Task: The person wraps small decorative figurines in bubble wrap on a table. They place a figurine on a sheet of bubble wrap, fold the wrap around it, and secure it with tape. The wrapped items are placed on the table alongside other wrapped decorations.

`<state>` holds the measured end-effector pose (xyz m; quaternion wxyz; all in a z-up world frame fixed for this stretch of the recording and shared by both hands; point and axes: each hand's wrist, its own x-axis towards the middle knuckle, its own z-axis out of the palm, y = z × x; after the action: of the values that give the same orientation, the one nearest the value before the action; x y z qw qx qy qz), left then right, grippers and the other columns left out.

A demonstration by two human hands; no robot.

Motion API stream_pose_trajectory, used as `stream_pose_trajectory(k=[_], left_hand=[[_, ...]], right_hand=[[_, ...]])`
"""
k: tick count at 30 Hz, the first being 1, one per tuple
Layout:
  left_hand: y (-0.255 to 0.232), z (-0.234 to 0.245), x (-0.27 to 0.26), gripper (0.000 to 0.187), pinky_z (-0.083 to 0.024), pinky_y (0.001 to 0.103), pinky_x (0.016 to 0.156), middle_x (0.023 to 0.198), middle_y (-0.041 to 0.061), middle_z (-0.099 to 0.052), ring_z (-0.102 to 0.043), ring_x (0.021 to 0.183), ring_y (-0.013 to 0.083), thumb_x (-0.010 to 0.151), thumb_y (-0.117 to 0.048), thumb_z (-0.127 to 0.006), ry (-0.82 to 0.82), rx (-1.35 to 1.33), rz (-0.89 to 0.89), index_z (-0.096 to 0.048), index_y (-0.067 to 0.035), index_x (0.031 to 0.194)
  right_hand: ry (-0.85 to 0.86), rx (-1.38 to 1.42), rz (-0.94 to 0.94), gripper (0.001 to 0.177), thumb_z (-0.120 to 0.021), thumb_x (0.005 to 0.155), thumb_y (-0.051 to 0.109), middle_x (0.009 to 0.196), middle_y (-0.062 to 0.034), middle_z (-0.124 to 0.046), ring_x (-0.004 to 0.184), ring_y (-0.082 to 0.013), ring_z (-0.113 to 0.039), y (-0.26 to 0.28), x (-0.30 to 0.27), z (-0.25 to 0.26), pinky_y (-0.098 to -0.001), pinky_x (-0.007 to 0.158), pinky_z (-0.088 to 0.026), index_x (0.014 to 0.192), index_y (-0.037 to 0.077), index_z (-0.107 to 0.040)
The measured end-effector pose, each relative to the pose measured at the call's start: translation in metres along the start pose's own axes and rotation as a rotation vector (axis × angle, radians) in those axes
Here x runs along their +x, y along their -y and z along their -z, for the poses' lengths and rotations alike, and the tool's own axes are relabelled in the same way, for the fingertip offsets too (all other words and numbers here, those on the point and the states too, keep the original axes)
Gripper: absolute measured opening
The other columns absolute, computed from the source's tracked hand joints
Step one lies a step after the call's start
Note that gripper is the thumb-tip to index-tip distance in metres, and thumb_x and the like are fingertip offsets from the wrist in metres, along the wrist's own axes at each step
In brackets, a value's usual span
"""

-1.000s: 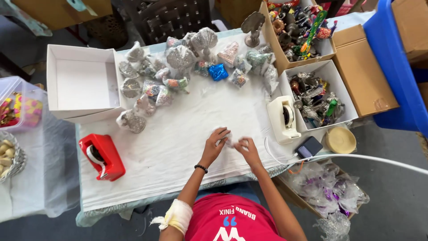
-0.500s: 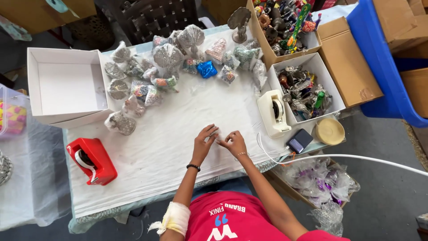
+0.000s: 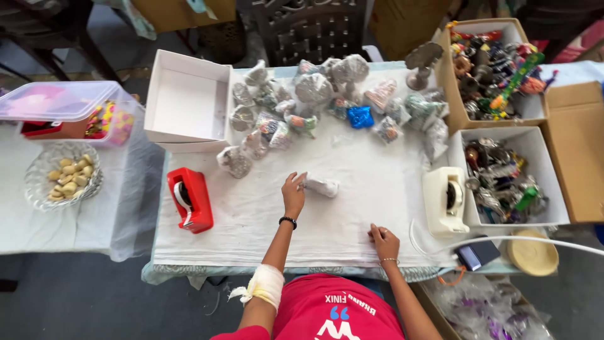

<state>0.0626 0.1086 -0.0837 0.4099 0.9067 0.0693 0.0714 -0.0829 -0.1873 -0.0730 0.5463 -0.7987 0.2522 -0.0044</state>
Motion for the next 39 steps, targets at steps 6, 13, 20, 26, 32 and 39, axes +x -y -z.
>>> stream_pose_trajectory(k=[6, 13, 20, 26, 32, 39], left_hand=[[-0.048, 0.054, 0.012, 0.074, -0.039, 0.048, 0.107, 0.138, 0.016, -0.056, -0.048, 0.127, 0.0391, 0.064, -0.006, -0.089, 0.14, 0.004, -0.226, -0.064, -0.014, 0.133], [-0.045, 0.054, 0.049, 0.034, -0.056, 0.038, 0.09, 0.105, 0.008, -0.077, -0.07, 0.102, 0.0276, 0.077, -0.007, -0.08, 0.295, -0.184, -0.156, -0.077, -0.012, 0.11], [-0.041, 0.072, 0.11, 0.022, -0.058, 0.035, 0.077, 0.093, 0.009, -0.077, -0.074, 0.084, 0.0256, 0.08, -0.004, -0.076, 0.372, -0.177, -0.34, -0.077, -0.006, 0.101], [-0.061, 0.122, 0.219, 0.01, -0.06, 0.034, 0.073, 0.095, 0.009, -0.078, -0.077, 0.086, 0.0238, 0.086, -0.006, -0.074, 0.035, -0.232, -0.489, -0.079, -0.009, 0.093], [-0.199, 0.092, 0.286, 0.019, -0.058, 0.037, 0.072, 0.094, 0.011, -0.076, -0.074, 0.085, 0.0277, 0.081, -0.009, -0.079, 0.026, -0.25, -0.591, -0.077, -0.007, 0.1], [-0.293, -0.047, 0.374, 0.011, -0.055, 0.042, 0.076, 0.088, 0.013, -0.071, -0.07, 0.086, 0.0329, 0.084, -0.017, -0.078, 0.027, -0.338, -0.666, -0.075, -0.009, 0.091]], right_hand=[[-0.029, -0.131, -0.011, 0.039, -0.069, 0.095, 0.04, 0.068, -0.0068, -0.074, 0.057, -0.0165, -0.071, 0.01, 0.003, -0.002, -0.0309, 0.058, -0.054, 0.076, 0.006, -0.076], [-0.191, -0.521, 0.448, 0.036, -0.07, 0.091, 0.039, 0.073, -0.0091, -0.068, 0.064, -0.0314, -0.065, -0.017, 0.014, -0.018, -0.0435, 0.061, -0.051, 0.071, 0.01, -0.066], [-0.169, -0.693, 0.412, 0.029, -0.07, 0.088, 0.038, 0.073, -0.0026, -0.066, 0.065, -0.0296, -0.067, -0.009, 0.013, -0.024, -0.0451, 0.059, -0.051, 0.069, 0.015, -0.067], [-0.067, -0.747, 0.339, 0.031, -0.068, 0.087, 0.039, 0.07, -0.0013, -0.065, 0.061, -0.0252, -0.067, -0.028, 0.038, -0.029, -0.0416, 0.058, -0.053, 0.066, 0.016, -0.068], [-0.078, -0.837, 0.539, 0.03, -0.066, 0.088, 0.04, 0.125, -0.0045, -0.061, 0.113, -0.026, -0.055, 0.045, 0.097, -0.055, -0.0474, 0.091, -0.042, 0.108, 0.018, -0.07], [-0.238, -0.976, 0.277, 0.048, -0.06, 0.09, 0.048, 0.155, -0.0002, -0.033, 0.139, -0.0242, -0.035, 0.087, 0.128, -0.075, -0.0554, 0.1, -0.032, 0.136, 0.034, -0.056]])
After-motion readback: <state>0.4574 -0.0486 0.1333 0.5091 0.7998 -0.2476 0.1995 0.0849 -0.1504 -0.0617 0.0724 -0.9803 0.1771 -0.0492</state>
